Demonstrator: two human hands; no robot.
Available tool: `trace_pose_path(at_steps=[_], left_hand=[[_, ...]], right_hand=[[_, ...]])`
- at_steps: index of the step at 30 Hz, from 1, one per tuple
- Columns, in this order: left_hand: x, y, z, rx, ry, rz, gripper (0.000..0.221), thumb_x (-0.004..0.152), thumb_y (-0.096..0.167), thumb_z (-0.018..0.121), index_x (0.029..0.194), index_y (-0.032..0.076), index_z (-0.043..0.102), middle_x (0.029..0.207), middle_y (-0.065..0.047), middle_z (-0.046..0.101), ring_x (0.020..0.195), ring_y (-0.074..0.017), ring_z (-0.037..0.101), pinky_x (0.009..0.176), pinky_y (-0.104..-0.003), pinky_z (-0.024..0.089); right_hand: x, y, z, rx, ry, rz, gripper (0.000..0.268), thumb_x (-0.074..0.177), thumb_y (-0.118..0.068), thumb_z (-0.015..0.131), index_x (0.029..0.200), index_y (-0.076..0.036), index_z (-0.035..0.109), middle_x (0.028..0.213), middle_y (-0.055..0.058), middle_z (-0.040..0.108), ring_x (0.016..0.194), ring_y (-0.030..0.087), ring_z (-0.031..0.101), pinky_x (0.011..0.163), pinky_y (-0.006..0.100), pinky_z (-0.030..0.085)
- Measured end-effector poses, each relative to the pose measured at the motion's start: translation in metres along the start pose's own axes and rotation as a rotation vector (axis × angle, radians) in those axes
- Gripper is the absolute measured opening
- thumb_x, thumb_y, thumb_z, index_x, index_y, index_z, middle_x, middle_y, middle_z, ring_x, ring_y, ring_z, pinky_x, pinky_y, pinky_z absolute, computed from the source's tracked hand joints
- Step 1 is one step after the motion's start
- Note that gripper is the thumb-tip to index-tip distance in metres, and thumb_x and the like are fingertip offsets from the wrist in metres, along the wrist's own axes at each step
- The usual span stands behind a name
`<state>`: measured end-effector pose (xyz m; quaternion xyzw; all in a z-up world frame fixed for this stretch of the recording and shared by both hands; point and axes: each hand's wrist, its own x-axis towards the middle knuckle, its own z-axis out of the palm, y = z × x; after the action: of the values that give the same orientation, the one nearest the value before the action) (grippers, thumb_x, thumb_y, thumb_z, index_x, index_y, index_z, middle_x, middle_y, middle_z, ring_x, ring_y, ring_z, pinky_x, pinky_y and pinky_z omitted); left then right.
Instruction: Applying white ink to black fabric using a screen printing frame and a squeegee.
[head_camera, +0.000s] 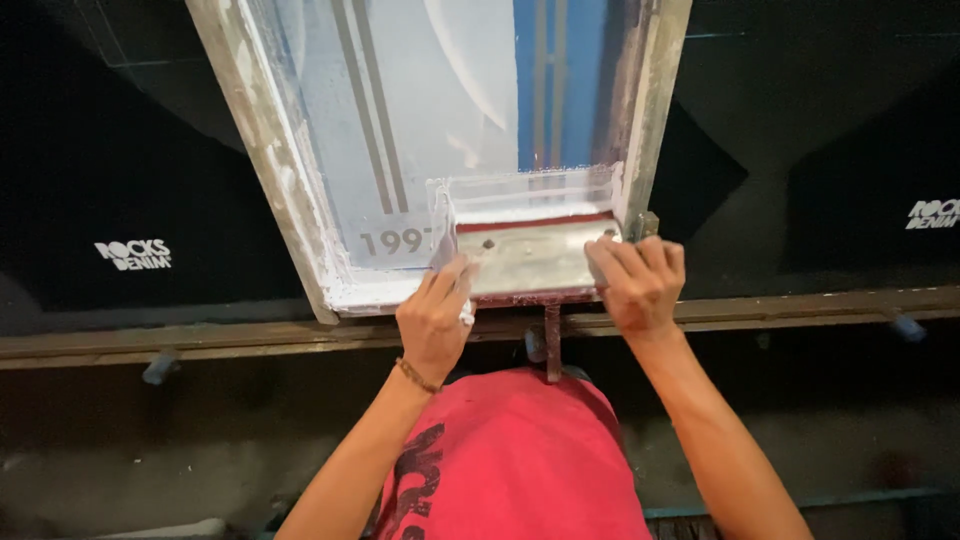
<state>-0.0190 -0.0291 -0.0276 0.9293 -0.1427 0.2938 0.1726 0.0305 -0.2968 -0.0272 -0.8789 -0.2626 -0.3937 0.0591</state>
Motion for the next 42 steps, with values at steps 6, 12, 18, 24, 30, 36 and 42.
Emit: trace_pose_path(at_steps=[6,12,18,24,30,36,42], left_hand=[[-0.025,0.009,-0.008,-0.012,-0.036,0.003,0.010,0.090,0.010,0.067,0.096,0.009,0.075,0.109,0.002,0.072,0.069,-0.0159,0.060,0.052,-0.023,0.047],[-0.029,0.007,-0.019,-0.093,-0.104,0.003,0.015,0.088,0.013,0.070,0.102,0.011,0.076,0.105,0.001,0.073,0.073,-0.0184,0.063,0.053,-0.027,0.050],[0.005,-0.012,0.003,-0.025,-0.004,0.015,0.011,0.093,0.013,0.068,0.099,0.015,0.077,0.100,0.003,0.073,0.068,-0.0178,0.060,0.051,-0.026,0.046],[0.047,-0.012,-0.005,0.018,0.092,0.026,0.014,0.090,0.010,0.069,0.101,0.013,0.076,0.111,0.002,0.073,0.075,-0.0172,0.061,0.057,-0.024,0.049],[0.010,-0.007,0.003,-0.099,0.050,0.005,0.010,0.089,0.009,0.065,0.094,0.009,0.074,0.113,0.000,0.074,0.079,-0.0220,0.064,0.062,-0.028,0.053],[-0.021,0.007,0.000,-0.065,0.021,-0.016,0.017,0.092,0.006,0.061,0.098,0.010,0.077,0.106,0.002,0.074,0.068,-0.0180,0.060,0.055,-0.024,0.048],[-0.053,0.004,0.006,0.007,-0.011,0.030,0.023,0.092,0.010,0.057,0.105,0.015,0.075,0.112,0.004,0.071,0.072,-0.0165,0.060,0.057,-0.024,0.049]], right_hand=[[-0.041,-0.022,-0.005,0.008,-0.011,0.034,0.007,0.098,-0.021,0.076,0.093,-0.017,0.079,0.089,0.001,0.072,0.072,0.022,0.054,0.075,0.035,0.043],[-0.036,-0.028,-0.022,0.000,-0.072,0.030,0.012,0.100,-0.023,0.071,0.089,-0.021,0.077,0.087,-0.003,0.070,0.072,0.019,0.057,0.079,0.034,0.043],[0.015,-0.002,-0.009,-0.034,0.065,-0.021,0.022,0.103,-0.021,0.070,0.081,-0.019,0.072,0.080,-0.002,0.068,0.073,0.021,0.056,0.084,0.037,0.041],[0.053,0.006,0.004,-0.088,0.173,-0.011,0.018,0.097,-0.013,0.080,0.081,-0.017,0.075,0.080,-0.002,0.067,0.072,0.020,0.054,0.083,0.034,0.042],[0.022,-0.006,-0.007,-0.013,0.064,0.018,0.014,0.098,-0.010,0.077,0.085,-0.016,0.076,0.082,0.000,0.068,0.071,0.021,0.055,0.083,0.035,0.043],[-0.020,-0.018,-0.009,0.043,0.018,0.026,0.013,0.100,-0.015,0.072,0.089,-0.015,0.078,0.087,0.001,0.072,0.069,0.021,0.055,0.082,0.035,0.042],[-0.045,-0.032,-0.012,0.016,-0.011,0.060,0.010,0.100,-0.021,0.072,0.092,-0.019,0.078,0.091,-0.002,0.073,0.071,0.019,0.056,0.083,0.034,0.042]])
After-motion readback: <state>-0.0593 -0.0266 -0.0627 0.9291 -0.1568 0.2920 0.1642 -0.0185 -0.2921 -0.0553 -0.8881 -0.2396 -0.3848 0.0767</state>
